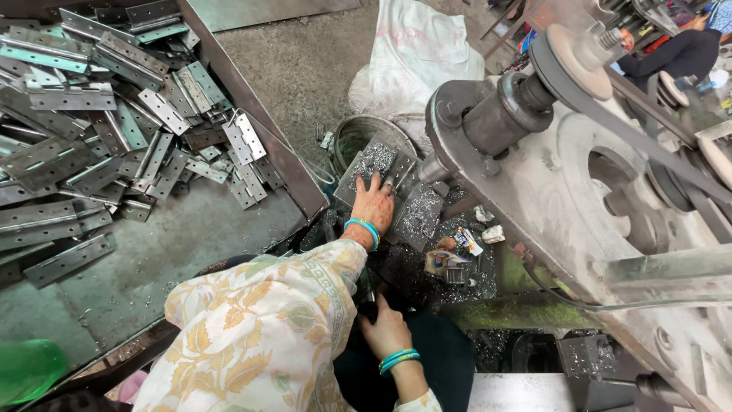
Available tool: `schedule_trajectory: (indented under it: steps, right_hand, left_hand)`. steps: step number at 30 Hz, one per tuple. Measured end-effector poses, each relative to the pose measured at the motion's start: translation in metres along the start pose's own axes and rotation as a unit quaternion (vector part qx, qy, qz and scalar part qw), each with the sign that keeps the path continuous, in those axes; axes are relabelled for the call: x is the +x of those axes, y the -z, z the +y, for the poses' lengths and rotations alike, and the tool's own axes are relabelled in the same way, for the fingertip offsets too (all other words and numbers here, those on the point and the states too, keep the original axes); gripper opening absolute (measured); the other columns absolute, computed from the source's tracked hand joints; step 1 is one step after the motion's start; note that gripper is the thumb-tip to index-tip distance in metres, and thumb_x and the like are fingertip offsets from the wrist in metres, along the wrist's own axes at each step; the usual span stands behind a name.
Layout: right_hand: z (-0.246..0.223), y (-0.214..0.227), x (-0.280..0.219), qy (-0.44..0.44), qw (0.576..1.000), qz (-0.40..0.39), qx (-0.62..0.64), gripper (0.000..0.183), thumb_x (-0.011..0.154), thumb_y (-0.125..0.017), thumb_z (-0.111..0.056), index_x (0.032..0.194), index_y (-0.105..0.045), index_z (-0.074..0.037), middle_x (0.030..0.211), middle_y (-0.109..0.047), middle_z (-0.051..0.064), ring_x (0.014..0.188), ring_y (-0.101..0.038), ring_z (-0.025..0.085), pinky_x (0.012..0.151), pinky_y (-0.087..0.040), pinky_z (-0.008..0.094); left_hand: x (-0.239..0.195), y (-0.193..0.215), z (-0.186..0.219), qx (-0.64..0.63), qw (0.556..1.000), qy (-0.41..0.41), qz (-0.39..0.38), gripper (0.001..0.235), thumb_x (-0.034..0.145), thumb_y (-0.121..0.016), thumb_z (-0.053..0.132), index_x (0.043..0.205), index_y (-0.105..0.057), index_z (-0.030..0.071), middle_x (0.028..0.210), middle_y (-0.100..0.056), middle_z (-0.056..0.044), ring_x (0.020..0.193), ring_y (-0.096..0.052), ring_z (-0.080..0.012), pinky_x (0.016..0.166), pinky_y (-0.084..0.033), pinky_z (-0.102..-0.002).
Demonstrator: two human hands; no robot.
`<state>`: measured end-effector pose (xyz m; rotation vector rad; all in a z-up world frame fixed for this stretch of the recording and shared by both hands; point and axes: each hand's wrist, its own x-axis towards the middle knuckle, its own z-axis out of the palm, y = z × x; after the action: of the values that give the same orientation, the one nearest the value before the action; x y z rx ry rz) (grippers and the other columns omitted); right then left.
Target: The person places metal hinge components into a machine for processing, then removes the finished pieces and places them into a large metal container by hand.
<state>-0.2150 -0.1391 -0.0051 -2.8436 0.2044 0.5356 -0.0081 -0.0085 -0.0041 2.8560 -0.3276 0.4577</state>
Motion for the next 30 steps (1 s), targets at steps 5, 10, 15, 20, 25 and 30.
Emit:
schedule_trajectory:
  steps: [5, 10, 15, 20, 25, 30]
  right_hand:
    - [0.003, -0.069, -0.013, -0.023, 0.997, 0.039, 0.060, 0.081, 0.081, -0.072, -0.038, 0.154, -0.041, -0.021, 0.107, -0.073, 0.025, 0.097, -0.071, 0.045, 0.082, -0.059, 0.054]
    - [0.016, -0.088, -0.006, -0.011, 0.997, 0.042, 0.064, 0.087, 0.078, -0.077, -0.045, 0.152, -0.041, -0.018, 0.105, -0.073, 0.026, 0.096, -0.072, 0.044, 0.080, -0.060, 0.053]
    - [0.026, -0.067, 0.005, 0.029, 0.996, 0.026, 0.079, 0.081, 0.078, -0.078, -0.041, 0.148, -0.047, -0.018, 0.105, -0.072, 0.027, 0.100, -0.070, 0.045, 0.085, -0.058, 0.052]
    - [0.017, 0.018, -0.006, 0.165, 0.979, 0.054, 0.109, 0.070, 0.081, -0.076, -0.037, 0.144, -0.054, -0.014, 0.091, -0.075, 0.027, 0.078, -0.076, 0.039, 0.073, -0.060, 0.045]
    - [-0.034, 0.069, -0.034, 0.027, 0.988, -0.012, 0.152, 0.064, 0.084, -0.073, -0.035, 0.144, -0.059, -0.019, 0.075, -0.076, 0.023, 0.046, -0.067, 0.026, 0.049, -0.056, 0.038]
    - [-0.052, 0.076, -0.036, 0.025, 0.990, 0.005, 0.137, 0.057, 0.083, -0.073, -0.033, 0.137, -0.064, -0.019, 0.077, -0.078, 0.016, 0.044, -0.069, 0.025, 0.047, -0.057, 0.037]
  left_hand:
    - [0.006, -0.004, 0.002, -0.014, 1.000, 0.001, -0.024, 0.036, 0.097, -0.049, 0.023, 0.120, -0.074, 0.011, 0.146, -0.054, -0.008, 0.146, -0.030, -0.0387, 0.111, -0.022, -0.075]
    - [-0.004, 0.004, -0.008, 0.000, 1.000, -0.001, -0.003, 0.032, 0.098, -0.052, 0.019, 0.120, -0.074, 0.012, 0.149, -0.055, -0.009, 0.146, -0.032, -0.0392, 0.115, -0.024, -0.073]
    - [-0.011, 0.029, -0.015, -0.039, 0.995, -0.014, 0.091, 0.035, 0.089, -0.057, 0.021, 0.119, -0.073, 0.011, 0.144, -0.055, -0.009, 0.141, -0.035, -0.0394, 0.108, -0.030, -0.070]
    - [-0.033, 0.081, -0.060, -0.107, 0.985, 0.064, 0.123, 0.036, 0.083, -0.067, 0.024, 0.116, -0.073, 0.012, 0.139, -0.059, -0.008, 0.137, -0.042, -0.0373, 0.107, -0.040, -0.059]
    - [-0.088, 0.077, -0.177, -0.161, 0.959, 0.180, 0.146, 0.033, 0.083, -0.069, 0.021, 0.114, -0.074, 0.014, 0.124, -0.068, -0.006, 0.118, -0.056, -0.0338, 0.093, -0.053, -0.048]
    - [-0.137, -0.016, -0.248, -0.112, 0.934, 0.339, -0.016, 0.029, 0.083, -0.071, 0.025, 0.111, -0.073, 0.016, 0.125, -0.064, -0.006, 0.122, -0.053, -0.0351, 0.095, -0.051, -0.052]
